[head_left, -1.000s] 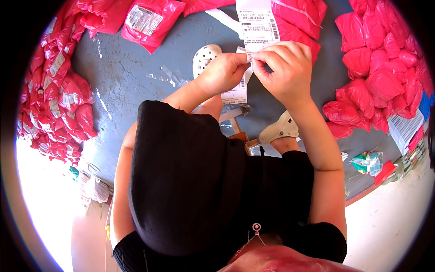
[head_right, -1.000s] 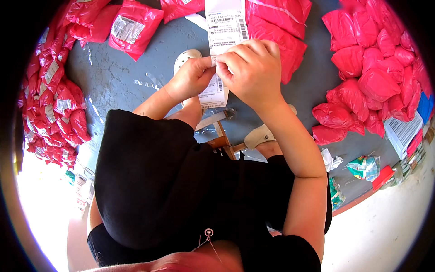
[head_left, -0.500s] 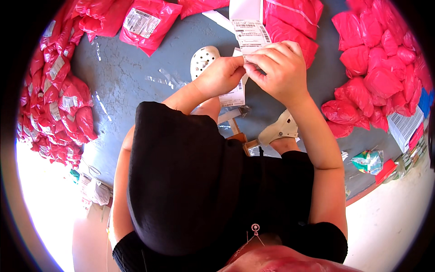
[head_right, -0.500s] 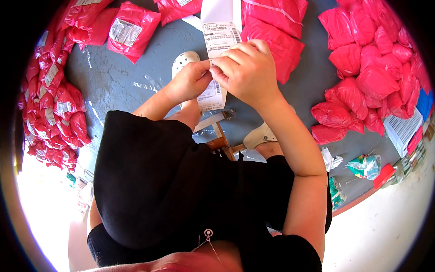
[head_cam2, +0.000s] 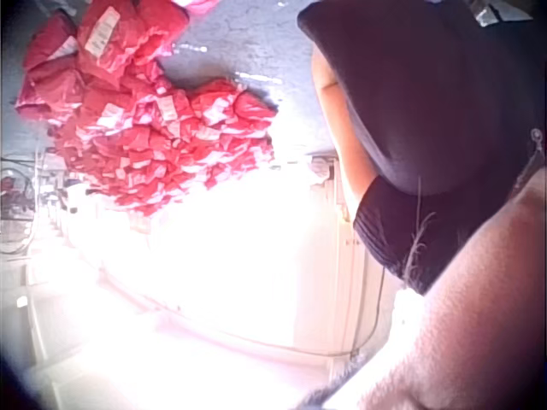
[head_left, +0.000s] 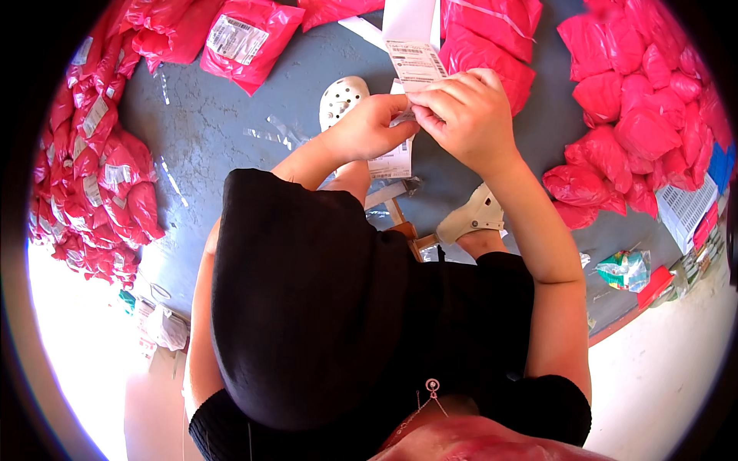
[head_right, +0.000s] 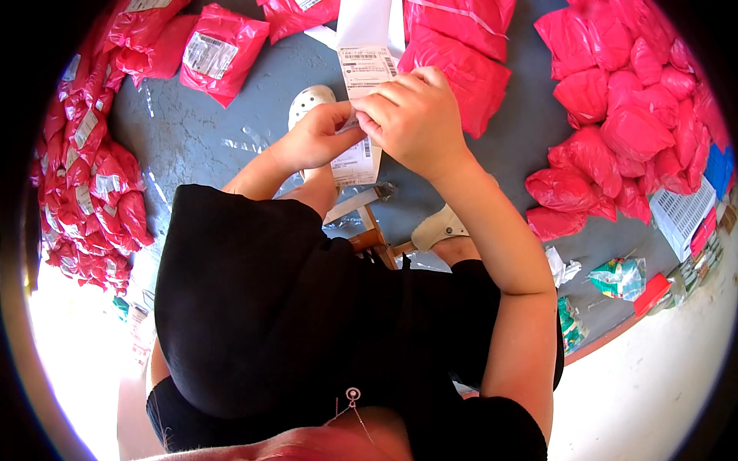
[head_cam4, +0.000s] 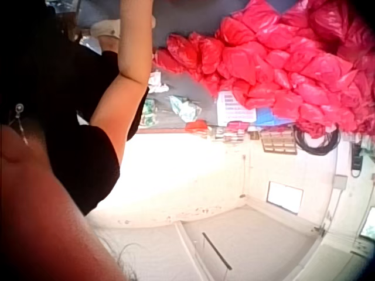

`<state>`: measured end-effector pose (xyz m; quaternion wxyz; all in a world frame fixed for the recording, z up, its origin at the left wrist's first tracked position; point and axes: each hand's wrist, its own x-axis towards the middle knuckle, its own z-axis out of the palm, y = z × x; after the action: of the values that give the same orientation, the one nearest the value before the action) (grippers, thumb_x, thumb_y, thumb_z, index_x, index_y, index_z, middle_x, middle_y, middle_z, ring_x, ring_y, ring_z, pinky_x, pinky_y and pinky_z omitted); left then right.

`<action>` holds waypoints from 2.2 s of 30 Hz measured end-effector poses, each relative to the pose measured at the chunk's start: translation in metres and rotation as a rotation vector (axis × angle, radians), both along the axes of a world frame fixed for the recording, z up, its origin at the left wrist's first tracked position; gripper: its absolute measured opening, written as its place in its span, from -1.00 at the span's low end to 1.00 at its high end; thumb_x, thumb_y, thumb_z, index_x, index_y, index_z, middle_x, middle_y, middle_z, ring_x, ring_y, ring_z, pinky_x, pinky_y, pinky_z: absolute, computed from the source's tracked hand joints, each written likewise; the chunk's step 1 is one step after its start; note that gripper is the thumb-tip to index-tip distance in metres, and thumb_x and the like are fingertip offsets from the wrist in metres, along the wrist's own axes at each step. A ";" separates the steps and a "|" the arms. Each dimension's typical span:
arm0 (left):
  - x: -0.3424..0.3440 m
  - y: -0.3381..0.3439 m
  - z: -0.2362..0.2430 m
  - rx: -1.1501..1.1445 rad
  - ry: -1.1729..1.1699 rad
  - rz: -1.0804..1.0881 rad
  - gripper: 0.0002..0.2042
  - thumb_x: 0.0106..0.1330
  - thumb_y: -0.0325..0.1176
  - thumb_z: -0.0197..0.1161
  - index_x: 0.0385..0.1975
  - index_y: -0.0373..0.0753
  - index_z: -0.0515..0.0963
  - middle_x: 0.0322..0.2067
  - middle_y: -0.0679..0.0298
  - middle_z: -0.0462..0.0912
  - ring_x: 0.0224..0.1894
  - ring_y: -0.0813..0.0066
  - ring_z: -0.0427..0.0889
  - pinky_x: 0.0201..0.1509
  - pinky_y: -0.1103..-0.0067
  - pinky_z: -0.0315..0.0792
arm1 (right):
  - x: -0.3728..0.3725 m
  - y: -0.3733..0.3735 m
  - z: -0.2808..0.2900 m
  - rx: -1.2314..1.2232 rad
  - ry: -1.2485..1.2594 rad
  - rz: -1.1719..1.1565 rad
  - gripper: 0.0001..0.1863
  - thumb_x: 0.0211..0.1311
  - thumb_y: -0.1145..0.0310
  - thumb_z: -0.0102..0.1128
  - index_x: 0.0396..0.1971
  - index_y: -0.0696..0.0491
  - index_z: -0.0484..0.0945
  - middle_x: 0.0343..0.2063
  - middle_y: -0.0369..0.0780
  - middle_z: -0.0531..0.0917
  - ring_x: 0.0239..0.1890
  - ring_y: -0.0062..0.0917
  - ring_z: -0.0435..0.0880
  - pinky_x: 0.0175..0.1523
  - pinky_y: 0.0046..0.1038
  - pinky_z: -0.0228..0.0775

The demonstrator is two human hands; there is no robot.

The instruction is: The person sits on a low stool surrounded by pink shipping bags and white labels. They repeatedly pick up a label, peel it from its backing, and stick it onto a pink package, then place the labeled package aside.

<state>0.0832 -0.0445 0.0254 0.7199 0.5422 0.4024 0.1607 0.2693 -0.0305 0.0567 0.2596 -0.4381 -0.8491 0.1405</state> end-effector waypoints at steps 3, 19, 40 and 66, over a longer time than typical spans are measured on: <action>-0.001 0.001 0.005 -0.728 -0.335 0.304 -0.79 0.34 -0.35 0.03 -0.19 -0.32 0.52 -0.30 0.33 0.58 -0.28 0.65 0.47 -0.25 0.65 0.35 | 0.003 -0.001 0.003 -0.017 -0.030 -0.020 -0.86 -0.15 0.31 0.36 -0.52 -0.10 0.59 -0.55 -0.44 0.59 -0.42 -0.57 0.55 -0.19 -0.46 0.24; 0.000 -0.001 -0.001 0.034 0.081 0.098 -0.84 0.30 -0.43 0.01 -0.36 -0.31 0.55 -0.64 0.21 0.51 -0.57 0.55 0.41 -0.43 0.55 0.36 | -0.002 -0.008 0.002 0.018 -0.030 -0.085 -0.88 -0.14 0.34 0.36 -0.53 -0.07 0.60 -0.54 -0.43 0.62 -0.39 -0.60 0.58 -0.16 -0.43 0.25; -0.004 -0.001 -0.007 -0.229 0.023 0.150 -0.82 0.32 -0.44 0.02 -0.27 -0.36 0.55 -0.50 0.29 0.57 -0.43 0.62 0.47 -0.34 0.56 0.38 | 0.001 -0.001 0.001 -0.540 0.349 -0.277 -0.95 -0.07 0.39 0.31 -0.58 0.01 0.62 -0.59 -0.35 0.63 -0.47 -0.60 0.59 -0.25 -0.50 0.37; -0.086 -0.007 -0.013 -0.951 -0.475 0.440 -0.75 0.12 -0.56 0.06 -0.22 -0.50 0.57 -0.22 0.02 0.64 -0.13 0.16 0.62 0.04 0.31 0.44 | 0.129 0.081 -0.111 0.212 -0.330 -0.187 -0.93 -0.07 0.28 0.30 -0.58 -0.11 0.59 -0.47 -0.46 0.63 -0.31 -0.57 0.56 -0.06 -0.42 0.29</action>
<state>-0.0024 -0.0518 0.0126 0.9049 0.0115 0.3608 0.2254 0.3979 0.0502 -0.0541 0.1734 -0.5023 -0.8458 -0.0479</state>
